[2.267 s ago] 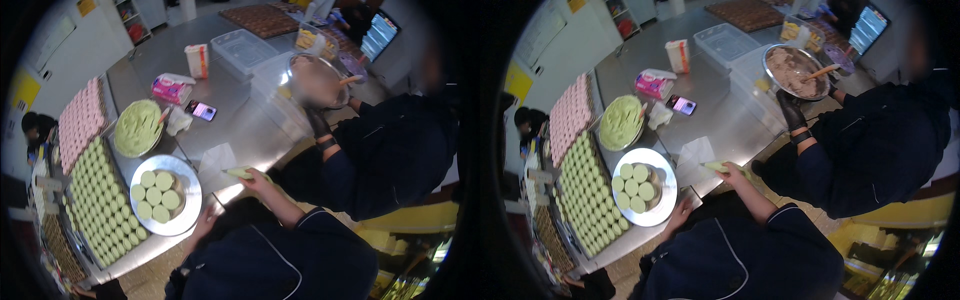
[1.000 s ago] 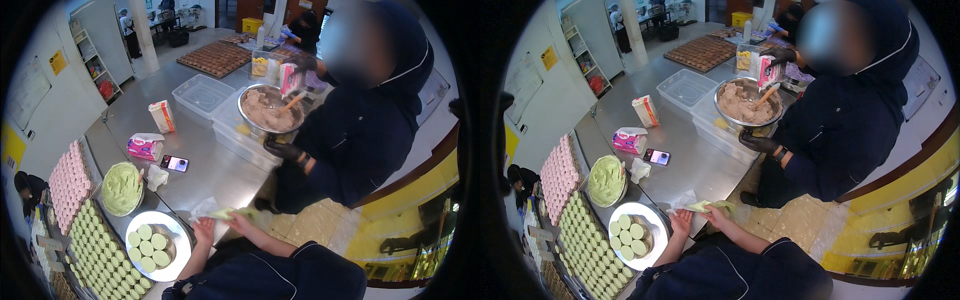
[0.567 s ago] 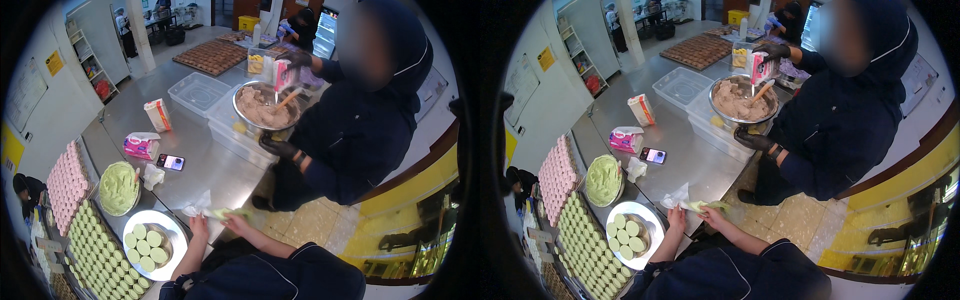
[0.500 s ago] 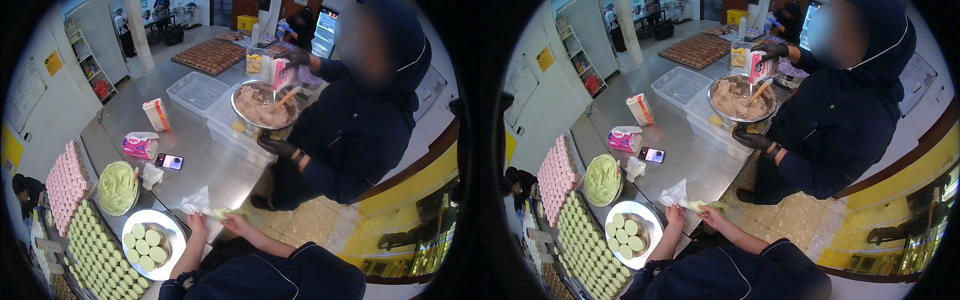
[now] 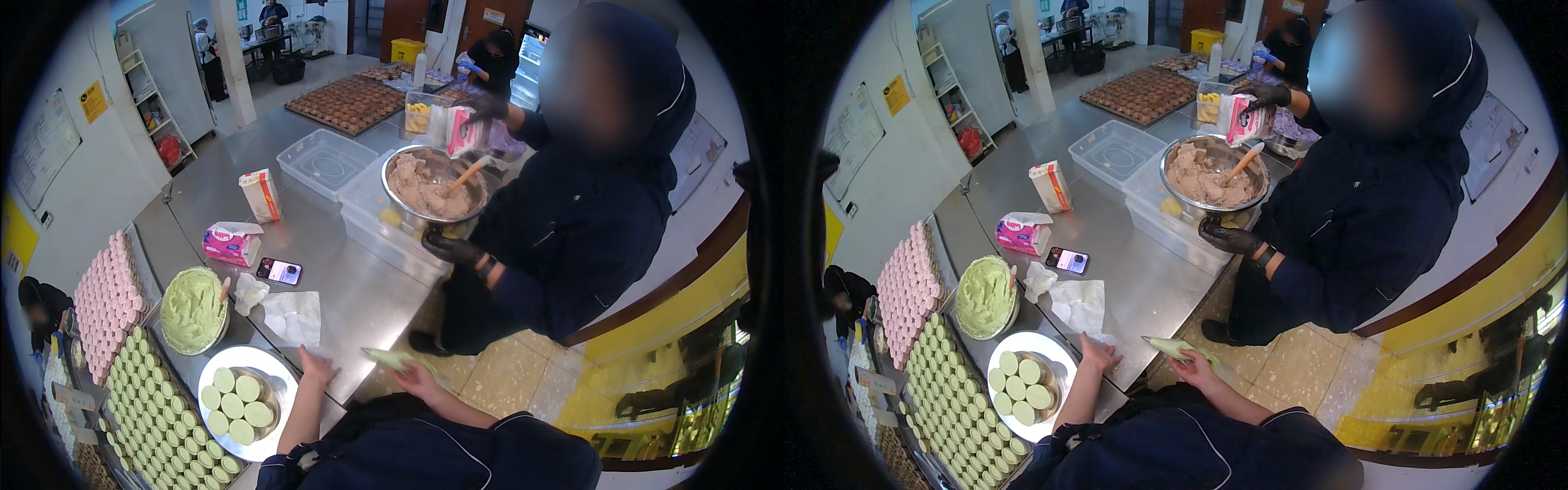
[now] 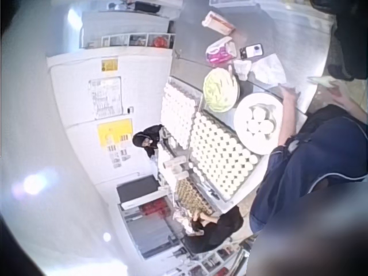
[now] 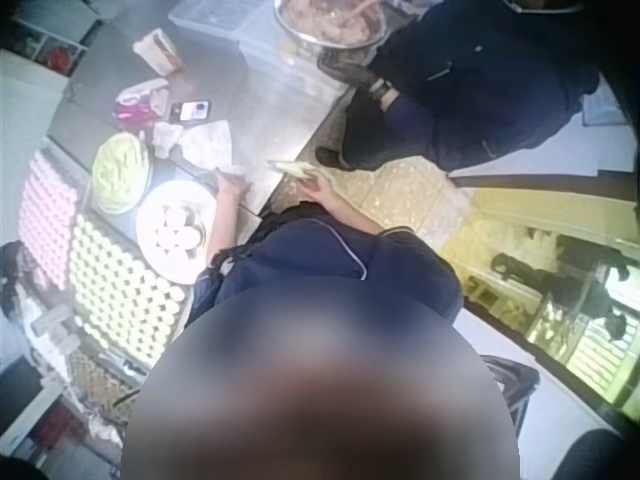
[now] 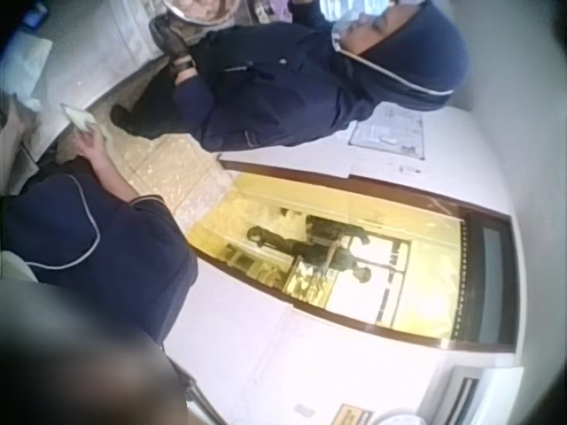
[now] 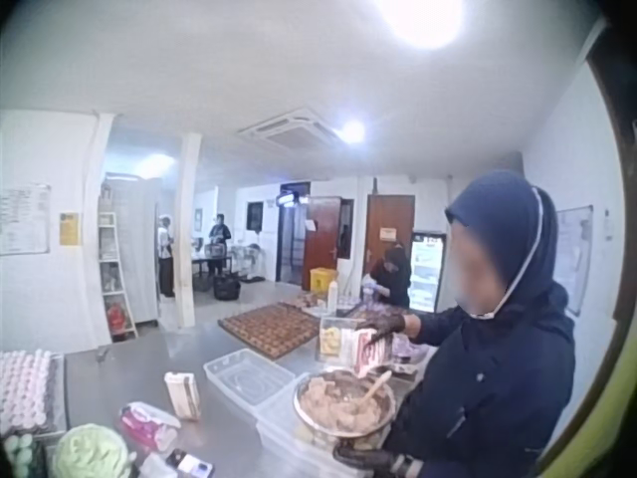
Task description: The person picks green macaron shells from a tray and places them on a rotating stand. They then use a piping bag to apply green filling between the shells, assembling them into macarons. The assembled macarons remain on the stand.
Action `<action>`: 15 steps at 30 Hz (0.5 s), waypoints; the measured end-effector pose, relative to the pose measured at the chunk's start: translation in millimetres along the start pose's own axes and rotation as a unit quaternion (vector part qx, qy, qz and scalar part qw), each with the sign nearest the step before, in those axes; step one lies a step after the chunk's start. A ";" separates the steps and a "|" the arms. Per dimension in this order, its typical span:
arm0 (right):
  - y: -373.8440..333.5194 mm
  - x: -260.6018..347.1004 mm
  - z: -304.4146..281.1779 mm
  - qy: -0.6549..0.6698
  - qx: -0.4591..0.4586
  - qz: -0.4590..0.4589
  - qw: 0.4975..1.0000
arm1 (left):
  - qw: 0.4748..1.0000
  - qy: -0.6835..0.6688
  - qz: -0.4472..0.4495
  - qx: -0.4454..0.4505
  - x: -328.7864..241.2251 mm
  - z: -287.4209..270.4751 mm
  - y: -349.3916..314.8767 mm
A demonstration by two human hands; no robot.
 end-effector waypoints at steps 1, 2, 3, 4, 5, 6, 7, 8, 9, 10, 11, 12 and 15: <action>-1.0 -0.5 0.1 -0.030 -0.019 -0.001 0.999 | 1.000 -0.001 -0.019 0.013 7.3 -2.3 -3.1; -1.9 -1.9 2.2 -0.051 -0.024 0.005 0.998 | 0.999 -0.003 -0.036 0.024 14.9 -2.0 -7.4; -2.5 -3.4 4.5 -0.071 -0.029 0.011 0.997 | 0.985 0.154 0.027 0.072 15.1 6.9 -12.6; -2.3 -6.4 11.3 -0.114 0.000 0.022 0.993 | 0.941 0.306 0.092 0.116 18.2 19.7 -20.8; -2.3 -11.0 18.3 -0.157 0.029 0.033 0.987 | 0.867 0.448 0.153 0.156 22.7 34.6 -32.1; -3.2 -15.9 22.4 -0.197 0.037 0.040 0.979 | 0.761 0.596 0.208 0.149 29.7 45.1 -45.5; -4.7 -21.2 29.6 -0.239 0.074 0.044 0.967 | 0.627 0.723 0.255 0.137 41.4 53.7 -61.2; -5.7 -24.6 34.8 -0.278 0.090 0.044 0.955 | 0.452 0.824 0.321 0.118 49.0 65.0 -76.1; -8.2 -28.8 42.2 -0.309 0.131 0.039 0.941 | 0.454 0.839 0.281 0.108 50.8 67.5 -79.3; -8.9 -30.4 42.2 -0.354 0.114 0.022 0.928 | 0.438 0.852 0.272 0.095 52.0 70.7 -81.6; -10.0 -31.7 44.7 -0.390 0.122 0.002 0.913 | 0.422 0.864 0.262 0.082 53.8 71.6 -81.2; -11.7 -30.9 49.6 -0.420 0.158 -0.026 0.893 | 0.463 0.846 0.248 0.096 55.4 70.0 -78.3; -17.0 -21.0 28.6 -0.307 0.169 0.046 0.936 | 0.574 0.764 0.251 0.154 65.3 57.0 -62.8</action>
Point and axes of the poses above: each hand's wrist, its own y-axis towards the middle knuckle, its own z-axis out of the palm, x = y × z, the point moved 6 cm from there along y, towards the middle knuckle, and after that the axes turned 1 degree about -z, right-handed, at the moved point
